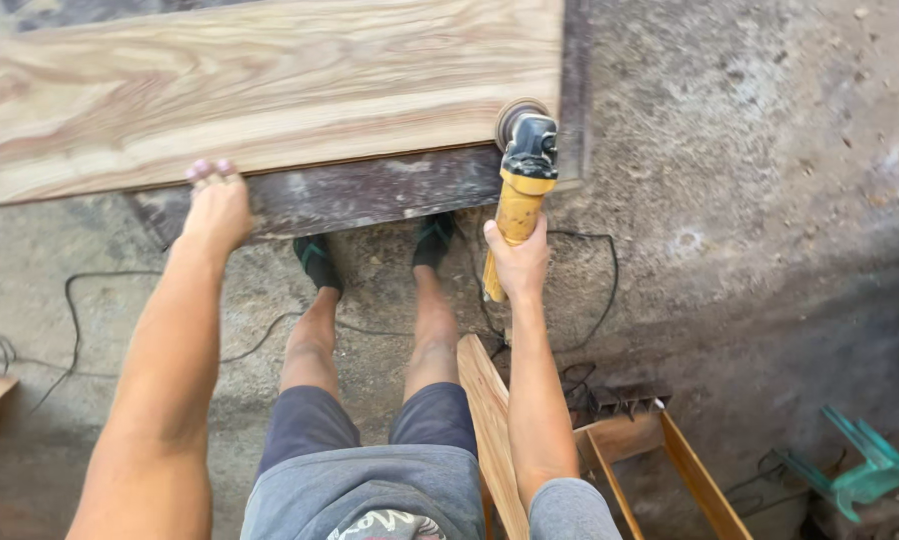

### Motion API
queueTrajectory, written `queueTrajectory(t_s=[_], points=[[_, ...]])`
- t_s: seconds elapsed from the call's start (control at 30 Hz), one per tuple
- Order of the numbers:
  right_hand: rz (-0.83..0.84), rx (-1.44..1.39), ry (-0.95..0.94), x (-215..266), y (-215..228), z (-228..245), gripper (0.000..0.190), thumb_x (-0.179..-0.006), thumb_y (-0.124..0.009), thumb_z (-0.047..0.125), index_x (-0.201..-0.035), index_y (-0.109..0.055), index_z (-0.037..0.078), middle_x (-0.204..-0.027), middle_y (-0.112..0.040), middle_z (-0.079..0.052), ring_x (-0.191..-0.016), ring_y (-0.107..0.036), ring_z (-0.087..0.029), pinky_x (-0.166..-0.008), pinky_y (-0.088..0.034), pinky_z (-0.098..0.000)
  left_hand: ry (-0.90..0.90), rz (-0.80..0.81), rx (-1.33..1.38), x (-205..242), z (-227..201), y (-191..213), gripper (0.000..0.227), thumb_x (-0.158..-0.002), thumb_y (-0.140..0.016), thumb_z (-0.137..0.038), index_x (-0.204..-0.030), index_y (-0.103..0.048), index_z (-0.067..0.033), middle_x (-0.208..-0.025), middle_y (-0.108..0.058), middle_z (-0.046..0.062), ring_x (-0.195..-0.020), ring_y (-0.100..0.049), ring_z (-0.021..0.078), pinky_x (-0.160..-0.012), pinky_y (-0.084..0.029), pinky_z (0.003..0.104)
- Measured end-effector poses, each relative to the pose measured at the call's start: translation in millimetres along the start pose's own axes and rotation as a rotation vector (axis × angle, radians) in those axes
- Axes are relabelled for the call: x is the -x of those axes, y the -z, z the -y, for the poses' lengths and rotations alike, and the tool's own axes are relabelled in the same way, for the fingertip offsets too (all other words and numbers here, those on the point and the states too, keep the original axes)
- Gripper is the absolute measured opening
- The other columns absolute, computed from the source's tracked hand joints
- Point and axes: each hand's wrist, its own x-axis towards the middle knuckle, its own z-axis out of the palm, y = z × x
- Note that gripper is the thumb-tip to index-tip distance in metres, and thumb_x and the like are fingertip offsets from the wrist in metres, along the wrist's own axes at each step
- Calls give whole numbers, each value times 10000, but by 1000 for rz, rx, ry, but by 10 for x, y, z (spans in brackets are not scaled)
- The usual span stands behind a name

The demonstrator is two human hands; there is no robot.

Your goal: The person uses an orbital sander to smooth the surface of a wooden plank placed on a raised platform. They move the sander back and forth across the plank, occasionally repositioning the plank to access different areas.

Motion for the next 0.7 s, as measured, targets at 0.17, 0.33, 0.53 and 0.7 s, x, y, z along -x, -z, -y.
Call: queueTrajectory(t_s=[0.17,0.33,0.53,0.7], points=[[101,82,37,443,-606,126,651,-797,-837,375,-1289,-565,47,-1092,-757,-160,-1026,-748,-273,-902,-565,-407,31,-65,152,105,-142,147,852,-832,-601,-22,-1535,-194,234,-1513,-197,557,-1425,-225,689,-1195,-243,609],[139,116,89,882,-1220,375,637,-814,-824,359,-1292,-546,43,-1115,-744,-168,-1039,-742,-281,-908,-564,-405,85,-285,268,308,-381,193,764,-918,-554,-146,-1529,-227,177,-1586,-151,426,-1464,-118,584,-1185,-187,620],[230,197,124,1355,-2019,590,566,-833,-813,339,-1251,-563,49,-1101,-755,-168,-1019,-750,-286,-889,-569,-399,22,-282,1173,1067,-747,96,765,-1000,-602,-497,-1516,-405,33,-1524,-439,332,-1447,-377,498,-1183,-338,525],[318,218,137,1703,-2771,817,489,-931,-726,332,-1303,-531,81,-1100,-759,-181,-1026,-757,-289,-845,-575,-395,105,-322,1655,1434,-393,168,826,-937,-666,-459,-1564,-360,-17,-1241,-676,304,-1183,-680,391,-988,-521,407]])
